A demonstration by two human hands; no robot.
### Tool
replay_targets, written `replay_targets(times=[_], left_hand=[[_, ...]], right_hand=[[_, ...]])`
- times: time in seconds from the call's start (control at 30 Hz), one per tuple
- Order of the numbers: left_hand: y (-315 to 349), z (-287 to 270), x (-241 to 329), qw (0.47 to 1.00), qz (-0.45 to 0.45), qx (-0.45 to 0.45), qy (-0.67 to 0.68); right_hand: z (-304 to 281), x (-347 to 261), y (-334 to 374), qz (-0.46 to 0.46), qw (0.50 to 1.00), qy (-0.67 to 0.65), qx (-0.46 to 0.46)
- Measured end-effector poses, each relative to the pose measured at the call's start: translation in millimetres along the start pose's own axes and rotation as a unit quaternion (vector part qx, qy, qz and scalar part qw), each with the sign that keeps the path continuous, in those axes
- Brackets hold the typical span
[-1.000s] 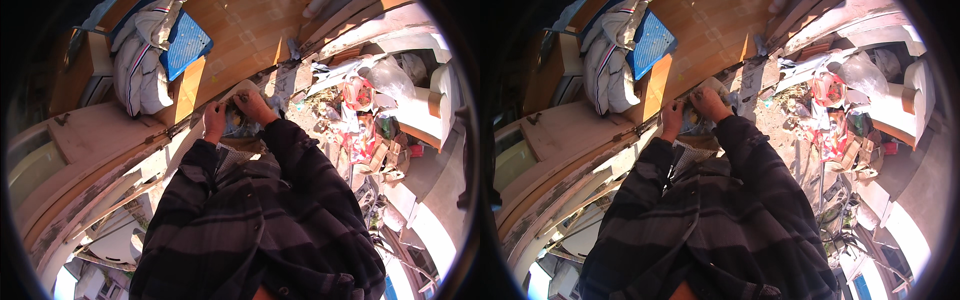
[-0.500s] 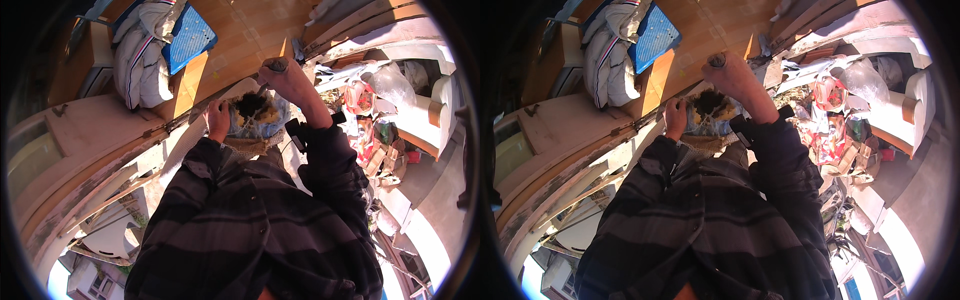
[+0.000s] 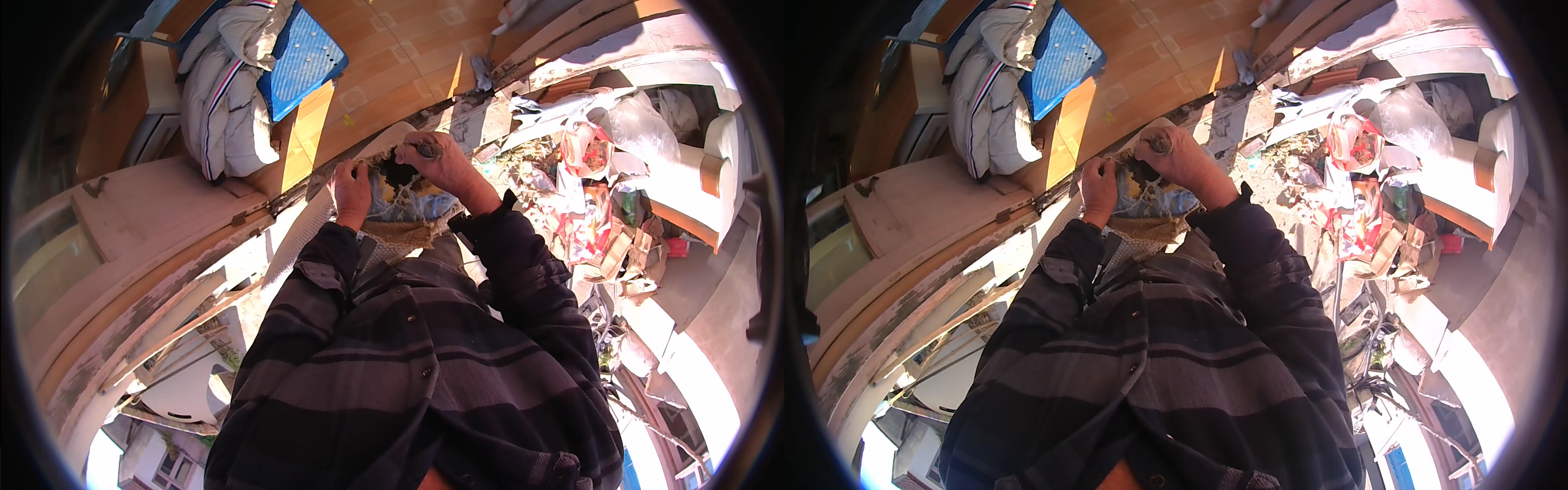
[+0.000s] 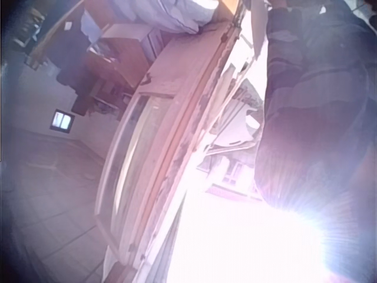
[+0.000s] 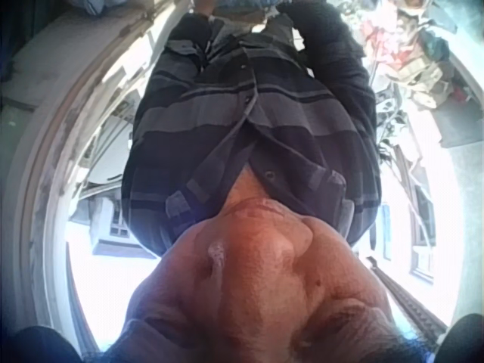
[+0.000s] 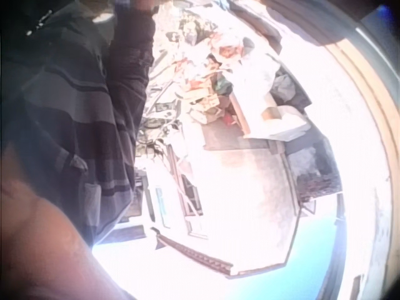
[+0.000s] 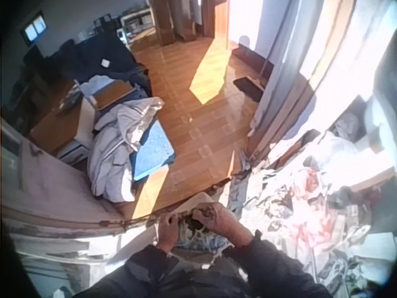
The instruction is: The person sweeps a cluttered outdoor area with a broom, then uses a crowbar to pry apart a cushion or foam block, removing stuffing and separating pieces. The person handles the cushion and crowbar throughout, working on a single item.
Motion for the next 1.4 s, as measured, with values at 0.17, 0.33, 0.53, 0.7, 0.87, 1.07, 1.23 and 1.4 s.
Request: replay_targets(times=[0.17, 0.33, 0.53, 0.7, 0.87, 1.07, 1.23, 1.4], left_hand=[[1.8, -0.9, 7.7, 0.999, 0.028, 0.021, 0.014], [1.4, -0.1, 3.5, 1.0, -0.001, 0.006, 0.008], [4.7, 2.4, 5.3, 1.0, 0.01, 0.012, 0.019], [10.1, 4.4, 6.5, 1.0, 0.003, 0.005, -0.011], [13.0, 5.5, 8.3, 1.0, 0.018, 0.001, -0.024], [17.1, 1.8, 10.9, 0.999, 0.037, 0.019, 0.0], [16.0, 2.1, 9.4, 0.999, 0.016, 0.005, -0.028], [13.2, 4.2, 9.8, 0.999, 0.011, 0.003, -0.032]], right_hand=[[0.8, -9.7, -26.5, -0.057, 0.997, -0.04, 0.043], [-4.6, -23.2, -20.5, -0.078, 0.996, -0.013, 0.048], [39.8, 18.2, 3.1, -0.076, 0.997, -0.01, -0.017], [57.4, 76.6, 8.0, 0.023, 0.997, -0.03, 0.064], [29.6, 49.0, -50.2, -0.013, 0.987, 0.105, 0.118], [-19.1, 1.5, -79.4, 0.102, 0.995, -0.005, 0.013], [-67.1, -16.8, -50.4, 0.1, 0.989, -0.088, 0.062], [-112.0, -30.8, -14.5, 0.166, 0.968, -0.139, 0.126]])
Point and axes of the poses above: each hand's wrist, its own y-axis away from the middle knuckle, its own z-axis out of the palm, x = y × z, the point moved 6 cm from there along -y, towards the middle knuckle, and after that the axes turned 14 degrees about -z, right-handed, at the moved point
